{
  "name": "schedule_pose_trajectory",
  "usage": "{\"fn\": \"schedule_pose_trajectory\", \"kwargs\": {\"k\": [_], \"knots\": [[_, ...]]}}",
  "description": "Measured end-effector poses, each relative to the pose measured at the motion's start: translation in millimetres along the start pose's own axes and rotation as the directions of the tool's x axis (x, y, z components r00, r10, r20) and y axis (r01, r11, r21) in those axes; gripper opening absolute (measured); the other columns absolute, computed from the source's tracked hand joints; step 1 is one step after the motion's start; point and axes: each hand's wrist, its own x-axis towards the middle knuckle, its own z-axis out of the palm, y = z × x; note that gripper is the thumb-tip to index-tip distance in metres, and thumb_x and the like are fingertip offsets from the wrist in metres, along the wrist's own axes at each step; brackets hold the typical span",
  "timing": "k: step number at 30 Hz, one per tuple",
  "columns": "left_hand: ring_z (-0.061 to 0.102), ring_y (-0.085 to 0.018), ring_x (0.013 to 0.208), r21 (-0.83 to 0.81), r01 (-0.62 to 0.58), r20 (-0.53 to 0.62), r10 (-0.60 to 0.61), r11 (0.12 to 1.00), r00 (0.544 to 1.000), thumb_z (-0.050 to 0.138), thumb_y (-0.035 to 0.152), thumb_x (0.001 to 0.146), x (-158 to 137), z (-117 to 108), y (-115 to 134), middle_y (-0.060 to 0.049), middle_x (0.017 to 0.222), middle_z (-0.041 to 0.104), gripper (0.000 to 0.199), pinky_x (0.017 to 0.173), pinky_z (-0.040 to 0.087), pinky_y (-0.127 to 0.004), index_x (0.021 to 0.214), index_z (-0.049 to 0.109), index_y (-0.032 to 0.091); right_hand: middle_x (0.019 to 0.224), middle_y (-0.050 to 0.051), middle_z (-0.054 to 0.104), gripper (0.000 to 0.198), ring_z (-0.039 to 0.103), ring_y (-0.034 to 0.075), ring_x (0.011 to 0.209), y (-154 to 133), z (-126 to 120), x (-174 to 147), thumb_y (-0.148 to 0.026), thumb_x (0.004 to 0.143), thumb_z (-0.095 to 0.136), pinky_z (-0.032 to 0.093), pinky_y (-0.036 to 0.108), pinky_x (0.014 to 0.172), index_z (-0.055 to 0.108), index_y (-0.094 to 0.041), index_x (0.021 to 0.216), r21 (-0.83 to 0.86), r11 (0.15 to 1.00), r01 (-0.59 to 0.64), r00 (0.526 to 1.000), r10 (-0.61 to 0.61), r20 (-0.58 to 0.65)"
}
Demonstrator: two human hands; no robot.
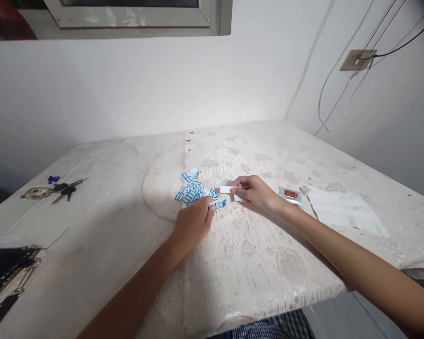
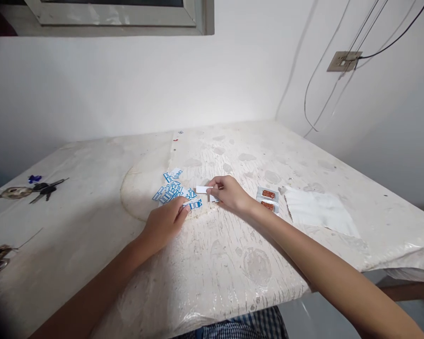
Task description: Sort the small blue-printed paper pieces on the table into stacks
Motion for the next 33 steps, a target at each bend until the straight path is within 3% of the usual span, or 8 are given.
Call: {"fn": "schedule_pose_trajectory", "kwargs": {"k": [6, 10, 13, 15, 19, 22, 29, 33], "knots": [[0.057, -0.015, 0.076, -0.133, 0.020, -0.019, -0.023, 0.991, 1.000, 0.031, 0.032, 0.087, 1, 1, -5, 0.001, 0.087, 0.062, 0.023, 0.059, 0.034, -0.025, 0.096, 0.050, 0.023, 0.057, -0.001, 0.052, 0.016, 0.040, 0.007, 0.046, -9, 0, -11, -0.030, 0.077, 0.054, 0.030, 0.022, 0.042, 0.056, -0.015, 0.073, -0.092, 0.991, 0.098, 0.992, -0.105, -0.068], [0.056, -0.015, 0.074, -0.183, 0.004, -0.009, -0.006, 0.983, 1.000, 0.031, 0.032, 0.087, 2, 2, -8, 0.001, 0.086, 0.063, 0.023, 0.058, 0.033, -0.025, 0.097, 0.051, 0.023, 0.070, 0.002, 0.056, 0.015, 0.047, 0.009, 0.057, -16, 8, -23, -0.020, 0.080, 0.046, 0.036, 0.024, 0.051, 0.060, -0.016, 0.077, -0.249, 0.915, 0.318, 0.946, -0.325, 0.015], [0.056, -0.015, 0.072, -0.194, 0.010, 0.006, -0.009, 0.981, 1.000, 0.032, 0.030, 0.086, 3, 2, -10, 0.001, 0.085, 0.063, 0.023, 0.058, 0.033, -0.026, 0.099, 0.051, 0.024, 0.084, 0.005, 0.053, 0.016, 0.048, 0.010, 0.064, -12, 16, -26, -0.014, 0.080, 0.044, 0.038, 0.024, 0.055, 0.060, -0.015, 0.084, -0.429, 0.744, 0.513, 0.845, -0.524, 0.102], [0.056, -0.016, 0.073, -0.198, 0.016, 0.007, -0.015, 0.980, 1.000, 0.032, 0.028, 0.085, 3, 1, -9, 0.000, 0.086, 0.063, 0.024, 0.060, 0.034, -0.026, 0.100, 0.050, 0.024, 0.086, 0.006, 0.050, 0.018, 0.046, 0.009, 0.063, -6, 19, -25, -0.014, 0.082, 0.042, 0.039, 0.023, 0.054, 0.058, -0.015, 0.091, -0.542, 0.611, 0.577, 0.788, -0.591, 0.173], [0.055, -0.016, 0.077, -0.224, 0.030, 0.008, -0.029, 0.974, 1.000, 0.026, 0.025, 0.086, 1, -2, -5, 0.000, 0.087, 0.062, 0.028, 0.064, 0.035, -0.027, 0.099, 0.051, 0.024, 0.083, 0.006, 0.048, 0.022, 0.041, 0.009, 0.054, 5, 24, -22, -0.018, 0.087, 0.034, 0.036, 0.022, 0.044, 0.055, -0.012, 0.093, -0.764, 0.292, 0.575, 0.724, -0.617, 0.309], [0.055, -0.016, 0.079, -0.243, 0.047, 0.021, -0.044, 0.969, 0.999, 0.024, 0.025, 0.086, 1, -4, -3, 0.000, 0.087, 0.062, 0.030, 0.066, 0.036, -0.027, 0.096, 0.052, 0.023, 0.076, 0.006, 0.049, 0.023, 0.043, 0.010, 0.055, 9, 26, -20, -0.017, 0.088, 0.032, 0.034, 0.023, 0.039, 0.054, -0.011, 0.089, -0.838, 0.090, 0.539, 0.655, -0.670, 0.349], [0.056, -0.016, 0.083, -0.242, 0.040, -0.001, -0.041, 0.969, 0.999, 0.024, 0.025, 0.086, 0, -3, -2, -0.001, 0.092, 0.062, 0.028, 0.066, 0.036, -0.027, 0.093, 0.051, 0.023, 0.073, 0.005, 0.052, 0.016, 0.048, 0.010, 0.055, 14, 35, -18, -0.015, 0.085, 0.038, 0.035, 0.024, 0.037, 0.053, -0.010, 0.089, -0.863, -0.100, 0.495, 0.480, -0.796, 0.368], [0.055, -0.015, 0.072, -0.188, 0.060, 0.003, -0.061, 0.980, 0.998, 0.034, 0.030, 0.084, 0, -1, -1, 0.001, 0.080, 0.061, 0.017, 0.057, 0.032, -0.025, 0.084, 0.048, 0.022, 0.067, 0.002, 0.049, 0.015, 0.045, 0.010, 0.051, 19, 39, -16, -0.013, 0.085, 0.039, 0.032, 0.025, 0.035, 0.053, -0.013, 0.081, -0.876, -0.144, 0.461, 0.471, -0.797, 0.379]]}}
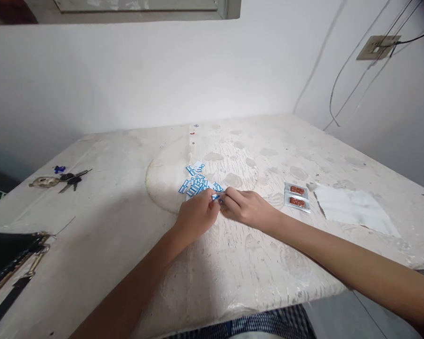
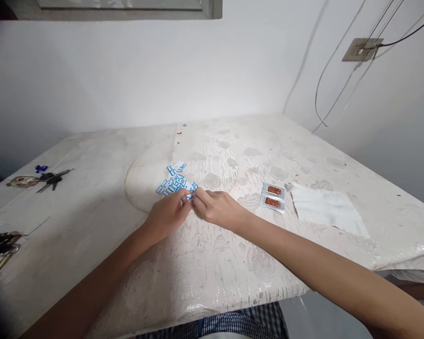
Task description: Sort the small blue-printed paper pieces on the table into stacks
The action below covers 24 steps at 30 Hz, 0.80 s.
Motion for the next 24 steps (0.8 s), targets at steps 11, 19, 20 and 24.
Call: {"fn": "schedule_pose_trajectory", "kwargs": {"k": [11, 19, 20, 24], "knots": [[0.055, -0.013, 0.067, 0.079, -0.003, -0.037, 0.006, 0.997, 0.999, 0.037, 0.031, 0.085, 2, 4, -1, 0.003, 0.075, 0.060, 0.014, 0.051, 0.026, -0.025, 0.083, 0.048, 0.022, 0.084, 0.007, 0.051, 0.025, 0.047, 0.011, 0.057, 9, -21, 6, -0.016, 0.087, 0.034, 0.035, 0.025, 0.043, 0.056, -0.012, 0.096, 0.302, 0.924, -0.233, 0.935, 0.126, 0.333], [0.055, -0.013, 0.070, 0.024, 0.015, -0.020, -0.014, 1.000, 1.000, 0.038, 0.033, 0.085, 2, 4, -1, 0.003, 0.075, 0.061, 0.019, 0.054, 0.029, -0.024, 0.094, 0.051, 0.022, 0.062, 0.000, 0.046, 0.020, 0.039, 0.008, 0.047, 36, -21, 5, -0.028, 0.081, 0.049, 0.033, 0.023, 0.042, 0.059, -0.014, 0.091, 0.604, -0.088, -0.792, 0.500, 0.473, 0.725], [0.055, -0.013, 0.070, 0.022, 0.018, -0.018, -0.018, 1.000, 1.000, 0.038, 0.033, 0.085, 2, 4, 0, 0.002, 0.076, 0.061, 0.019, 0.055, 0.030, -0.024, 0.095, 0.051, 0.022, 0.060, -0.001, 0.046, 0.019, 0.038, 0.007, 0.046, 39, -20, 5, -0.028, 0.081, 0.050, 0.033, 0.023, 0.042, 0.059, -0.013, 0.090, 0.574, -0.194, -0.796, 0.448, 0.448, 0.773], [0.055, -0.013, 0.071, 0.018, 0.033, -0.013, -0.033, 0.999, 0.999, 0.039, 0.032, 0.084, 2, 4, 1, 0.002, 0.076, 0.060, 0.018, 0.055, 0.030, -0.024, 0.093, 0.052, 0.022, 0.061, 0.000, 0.047, 0.016, 0.044, 0.008, 0.051, 46, -21, 5, -0.022, 0.078, 0.053, 0.037, 0.024, 0.049, 0.062, -0.012, 0.087, 0.546, -0.339, -0.766, 0.420, 0.378, 0.825]]}}
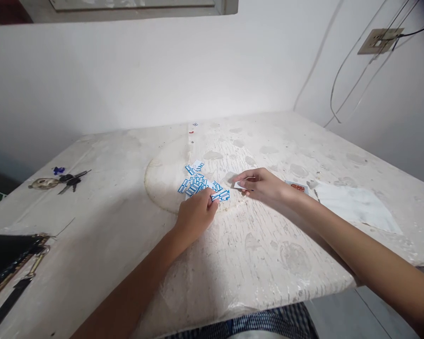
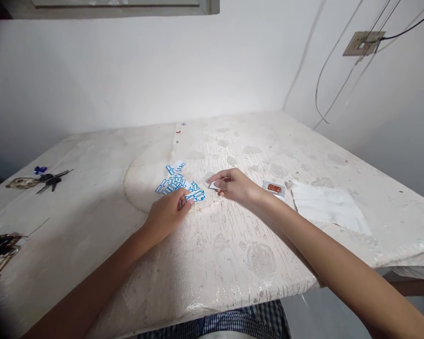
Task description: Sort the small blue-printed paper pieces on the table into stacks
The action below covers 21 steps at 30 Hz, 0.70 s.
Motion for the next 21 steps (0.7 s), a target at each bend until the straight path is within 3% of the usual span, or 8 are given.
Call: {"fn": "schedule_pose_trajectory", "kwargs": {"k": [3, 8, 12, 16, 21], "knots": [[0.054, -0.013, 0.068, -0.011, -0.010, -0.011, 0.010, 1.000, 1.000, 0.040, 0.032, 0.083, 1, 1, -1, 0.003, 0.073, 0.059, 0.016, 0.054, 0.028, -0.024, 0.091, 0.051, 0.022, 0.061, 0.000, 0.049, 0.016, 0.045, 0.008, 0.052, -3, -2, 0, -0.018, 0.073, 0.057, 0.036, 0.024, 0.049, 0.062, -0.013, 0.087, 0.009, 1.000, -0.009, 1.000, 0.008, 0.030], [0.052, -0.012, 0.064, -0.050, 0.009, 0.006, -0.009, 0.999, 1.000, 0.042, 0.032, 0.082, 0, 0, -1, 0.004, 0.070, 0.058, 0.014, 0.053, 0.026, -0.023, 0.087, 0.051, 0.023, 0.065, -0.002, 0.048, 0.022, 0.040, 0.006, 0.048, 0, 0, 1, -0.016, 0.068, 0.060, 0.032, 0.022, 0.044, 0.058, -0.016, 0.090, 0.075, 0.997, 0.008, 0.996, -0.001, -0.093], [0.049, -0.011, 0.060, -0.058, 0.015, -0.003, -0.015, 0.998, 1.000, 0.043, 0.034, 0.081, -1, -2, 1, 0.005, 0.067, 0.056, 0.014, 0.051, 0.025, -0.023, 0.077, 0.049, 0.022, 0.063, -0.003, 0.046, 0.020, 0.038, 0.006, 0.047, 8, 1, 7, -0.020, 0.070, 0.060, 0.031, 0.023, 0.043, 0.057, -0.015, 0.089, 0.064, 0.996, 0.055, 0.993, -0.047, -0.113], [0.048, -0.010, 0.058, -0.048, 0.020, -0.027, -0.021, 0.999, 0.999, 0.042, 0.035, 0.082, -2, -3, 3, 0.005, 0.065, 0.055, 0.018, 0.050, 0.022, -0.023, 0.072, 0.047, 0.021, 0.065, 0.001, 0.051, 0.014, 0.040, 0.007, 0.048, 11, -1, 13, -0.022, 0.076, 0.052, 0.035, 0.024, 0.045, 0.059, -0.014, 0.085, 0.117, 0.992, 0.038, 0.997, -0.030, -0.076], [0.049, -0.011, 0.057, -0.008, 0.011, -0.037, -0.011, 1.000, 0.999, 0.039, 0.034, 0.083, -1, -2, 2, 0.004, 0.064, 0.055, 0.019, 0.050, 0.021, -0.023, 0.072, 0.047, 0.021, 0.070, 0.003, 0.057, 0.021, 0.050, 0.009, 0.054, 3, -6, 15, -0.007, 0.067, 0.050, 0.043, 0.027, 0.057, 0.060, -0.013, 0.084, 0.202, 0.979, -0.002, 0.998, -0.009, 0.054]]}}
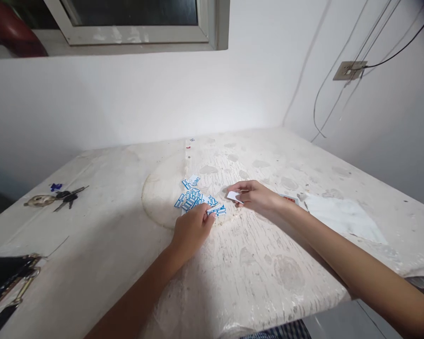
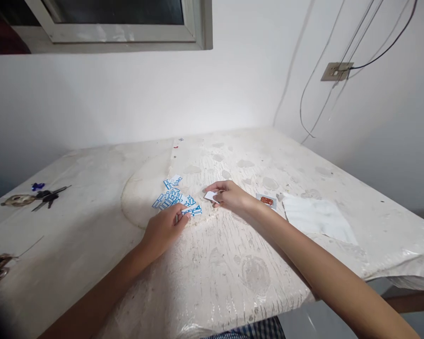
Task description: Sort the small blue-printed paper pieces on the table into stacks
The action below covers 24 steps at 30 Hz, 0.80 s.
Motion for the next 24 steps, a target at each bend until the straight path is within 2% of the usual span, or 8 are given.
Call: {"fn": "schedule_pose_trajectory", "kwargs": {"k": [4, 11, 15, 17, 19, 21, 24], "knots": [[0.051, -0.012, 0.061, 0.022, 0.003, 0.005, -0.003, 1.000, 1.000, 0.038, 0.033, 0.084, 0.2, 0.2, -1.9, 0.003, 0.068, 0.057, 0.018, 0.051, 0.024, -0.023, 0.078, 0.050, 0.022, 0.070, 0.000, 0.056, 0.029, 0.052, 0.010, 0.054, -5.9, 0.4, -3.2, -0.003, 0.064, 0.050, 0.044, 0.028, 0.058, 0.057, -0.014, 0.089, -0.010, 1.000, 0.027, 0.998, -0.028, -0.049], [0.053, -0.013, 0.065, 0.017, -0.016, 0.009, 0.015, 1.000, 1.000, 0.036, 0.032, 0.085, 0.5, 2.4, -7.4, 0.002, 0.072, 0.059, 0.019, 0.054, 0.026, -0.023, 0.085, 0.053, 0.023, 0.067, -0.002, 0.053, 0.028, 0.049, 0.007, 0.046, -6.8, -1.4, -3.3, -0.008, 0.065, 0.058, 0.040, 0.025, 0.048, 0.054, -0.014, 0.093, -0.044, 0.996, 0.083, 0.993, -0.087, -0.082], [0.053, -0.013, 0.066, -0.011, -0.027, 0.009, 0.027, 1.000, 1.000, 0.035, 0.031, 0.085, 0.5, 1.9, -8.2, 0.002, 0.072, 0.059, 0.020, 0.055, 0.028, -0.024, 0.086, 0.053, 0.023, 0.054, -0.005, 0.049, 0.026, 0.042, 0.006, 0.039, -8.8, -2.2, -5.0, -0.011, 0.069, 0.058, 0.029, 0.021, 0.037, 0.054, -0.014, 0.094, -0.062, 0.995, 0.072, 0.992, -0.078, -0.097], [0.053, -0.013, 0.067, -0.016, -0.019, 0.016, 0.019, 1.000, 1.000, 0.035, 0.031, 0.085, 0.2, 0.9, -7.2, 0.002, 0.073, 0.059, 0.021, 0.056, 0.029, -0.024, 0.087, 0.053, 0.023, 0.047, -0.005, 0.047, 0.021, 0.042, 0.008, 0.038, -10.1, -2.8, -6.4, -0.015, 0.074, 0.054, 0.029, 0.021, 0.036, 0.055, -0.013, 0.096, -0.044, 0.998, 0.032, 0.997, -0.035, -0.068], [0.054, -0.014, 0.068, -0.013, -0.007, 0.026, 0.007, 1.000, 1.000, 0.035, 0.031, 0.085, 0.0, 0.0, -6.0, 0.001, 0.075, 0.060, 0.021, 0.057, 0.030, -0.024, 0.089, 0.054, 0.023, 0.050, -0.002, 0.052, 0.020, 0.049, 0.010, 0.043, -10.5, -4.1, -7.3, -0.015, 0.077, 0.052, 0.037, 0.022, 0.039, 0.056, -0.012, 0.097, 0.020, 1.000, -0.022, 1.000, 0.022, -0.019], [0.054, -0.014, 0.068, -0.006, -0.003, 0.031, 0.004, 1.000, 0.999, 0.035, 0.030, 0.085, 0.0, -0.6, -5.2, 0.001, 0.075, 0.060, 0.021, 0.057, 0.030, -0.024, 0.089, 0.053, 0.022, 0.060, 0.003, 0.060, 0.023, 0.058, 0.012, 0.054, -9.6, -6.0, -7.1, -0.011, 0.075, 0.054, 0.047, 0.024, 0.050, 0.056, -0.012, 0.099, 0.076, 0.996, -0.055, 0.998, 0.052, 0.037], [0.053, -0.013, 0.066, 0.004, -0.013, 0.028, 0.013, 1.000, 1.000, 0.035, 0.030, 0.085, -0.2, -1.1, -4.8, 0.001, 0.074, 0.060, 0.020, 0.055, 0.029, -0.023, 0.084, 0.052, 0.022, 0.068, 0.004, 0.064, 0.030, 0.063, 0.014, 0.065, -7.5, -7.7, -5.2, -0.007, 0.070, 0.059, 0.052, 0.028, 0.065, 0.056, -0.014, 0.099, 0.085, 0.996, -0.022, 0.998, 0.017, 0.057]]}}
